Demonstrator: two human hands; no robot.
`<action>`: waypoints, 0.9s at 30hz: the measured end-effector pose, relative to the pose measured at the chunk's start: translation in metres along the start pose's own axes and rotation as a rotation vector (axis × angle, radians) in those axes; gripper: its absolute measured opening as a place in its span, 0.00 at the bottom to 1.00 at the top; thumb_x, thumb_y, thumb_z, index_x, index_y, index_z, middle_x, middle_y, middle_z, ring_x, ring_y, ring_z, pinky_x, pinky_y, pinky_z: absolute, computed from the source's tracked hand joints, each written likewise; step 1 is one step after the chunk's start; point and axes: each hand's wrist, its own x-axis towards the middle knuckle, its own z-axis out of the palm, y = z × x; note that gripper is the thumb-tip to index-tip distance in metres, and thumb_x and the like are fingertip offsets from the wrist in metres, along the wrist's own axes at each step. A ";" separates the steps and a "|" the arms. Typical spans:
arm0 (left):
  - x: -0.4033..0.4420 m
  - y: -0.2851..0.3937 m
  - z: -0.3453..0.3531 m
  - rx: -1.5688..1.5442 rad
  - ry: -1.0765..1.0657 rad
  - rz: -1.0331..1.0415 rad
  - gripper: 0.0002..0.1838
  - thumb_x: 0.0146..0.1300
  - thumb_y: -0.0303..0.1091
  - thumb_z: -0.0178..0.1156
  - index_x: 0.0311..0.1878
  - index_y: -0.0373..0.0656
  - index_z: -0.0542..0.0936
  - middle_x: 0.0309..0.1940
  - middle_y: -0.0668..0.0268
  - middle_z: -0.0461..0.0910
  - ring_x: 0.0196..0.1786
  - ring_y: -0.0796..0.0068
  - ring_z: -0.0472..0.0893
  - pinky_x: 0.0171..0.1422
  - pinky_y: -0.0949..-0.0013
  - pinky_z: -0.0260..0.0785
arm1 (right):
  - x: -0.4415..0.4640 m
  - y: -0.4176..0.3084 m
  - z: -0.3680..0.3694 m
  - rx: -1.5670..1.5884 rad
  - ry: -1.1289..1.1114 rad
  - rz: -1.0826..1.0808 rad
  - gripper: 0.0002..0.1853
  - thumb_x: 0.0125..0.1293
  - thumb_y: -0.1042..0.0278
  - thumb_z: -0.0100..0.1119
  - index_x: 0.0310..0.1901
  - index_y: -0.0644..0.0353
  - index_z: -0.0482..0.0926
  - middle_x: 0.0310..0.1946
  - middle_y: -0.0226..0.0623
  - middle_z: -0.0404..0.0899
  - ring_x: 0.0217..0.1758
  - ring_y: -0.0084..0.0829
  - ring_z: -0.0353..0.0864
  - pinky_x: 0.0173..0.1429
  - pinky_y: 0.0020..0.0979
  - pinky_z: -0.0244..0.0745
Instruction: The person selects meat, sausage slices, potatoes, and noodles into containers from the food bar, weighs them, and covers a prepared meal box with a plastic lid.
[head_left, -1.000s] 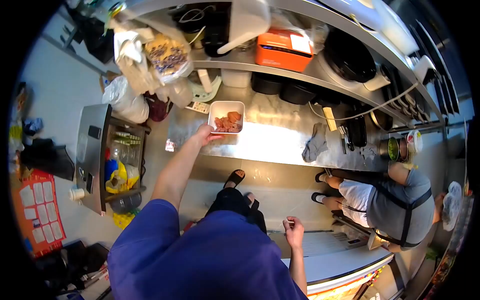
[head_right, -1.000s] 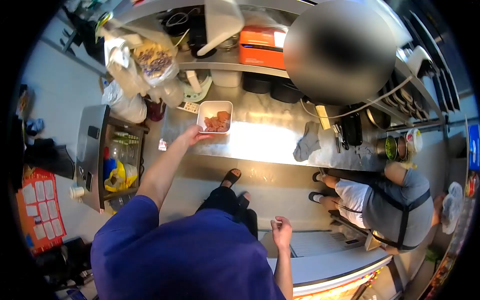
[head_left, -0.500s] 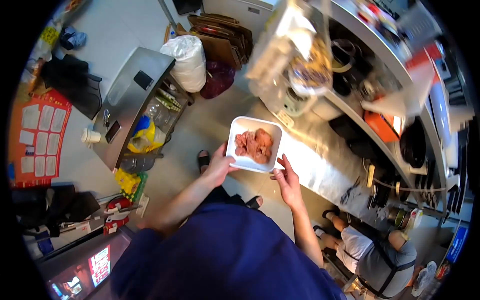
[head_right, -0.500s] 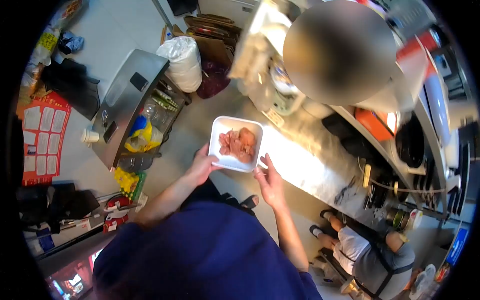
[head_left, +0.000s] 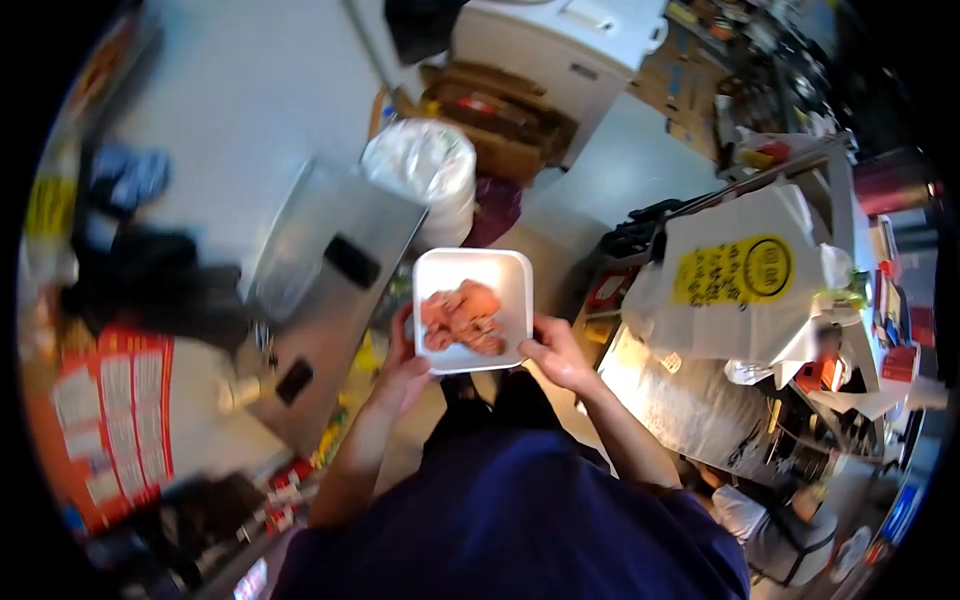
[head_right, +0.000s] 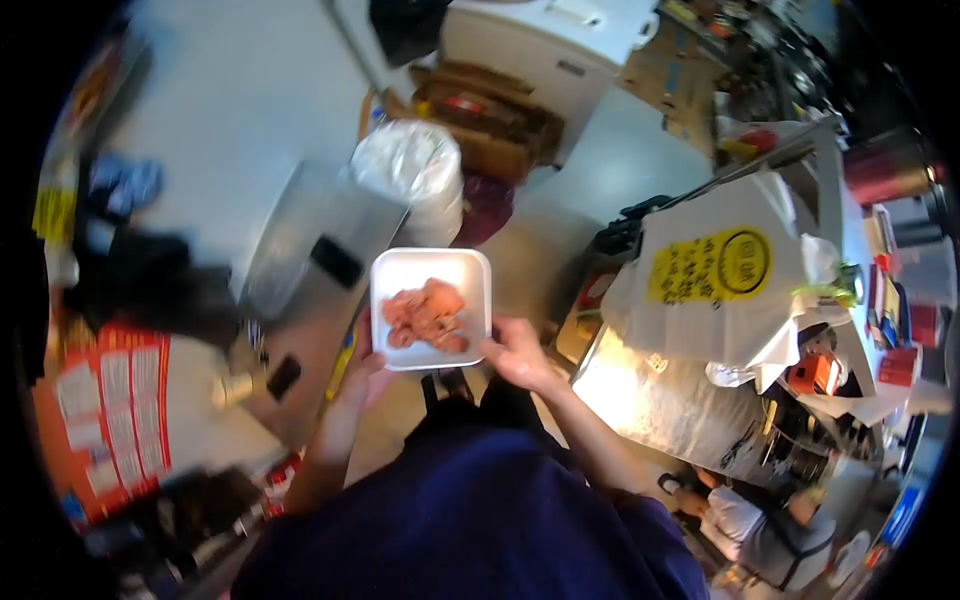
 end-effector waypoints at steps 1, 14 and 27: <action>0.020 0.008 -0.005 0.040 0.027 0.036 0.61 0.49 0.37 0.75 0.81 0.63 0.46 0.78 0.64 0.54 0.80 0.57 0.56 0.79 0.44 0.56 | 0.023 -0.030 -0.004 -0.012 -0.042 0.103 0.20 0.63 0.71 0.56 0.56 0.68 0.81 0.36 0.41 0.85 0.33 0.26 0.83 0.39 0.30 0.80; 0.173 0.154 0.025 0.060 0.154 0.406 0.49 0.57 0.54 0.62 0.80 0.49 0.56 0.78 0.59 0.60 0.77 0.49 0.64 0.76 0.35 0.60 | 0.368 -0.207 -0.117 -0.039 -0.412 -0.118 0.26 0.72 0.49 0.62 0.54 0.69 0.82 0.38 0.36 0.85 0.34 0.23 0.86 0.40 0.26 0.82; 0.514 0.150 0.126 0.013 -0.060 -0.021 0.46 0.59 0.45 0.61 0.80 0.46 0.56 0.76 0.57 0.62 0.75 0.46 0.67 0.72 0.28 0.63 | 0.472 0.125 -0.704 0.496 1.167 0.263 0.07 0.69 0.70 0.55 0.39 0.64 0.78 0.29 0.44 0.82 0.27 0.39 0.85 0.31 0.40 0.84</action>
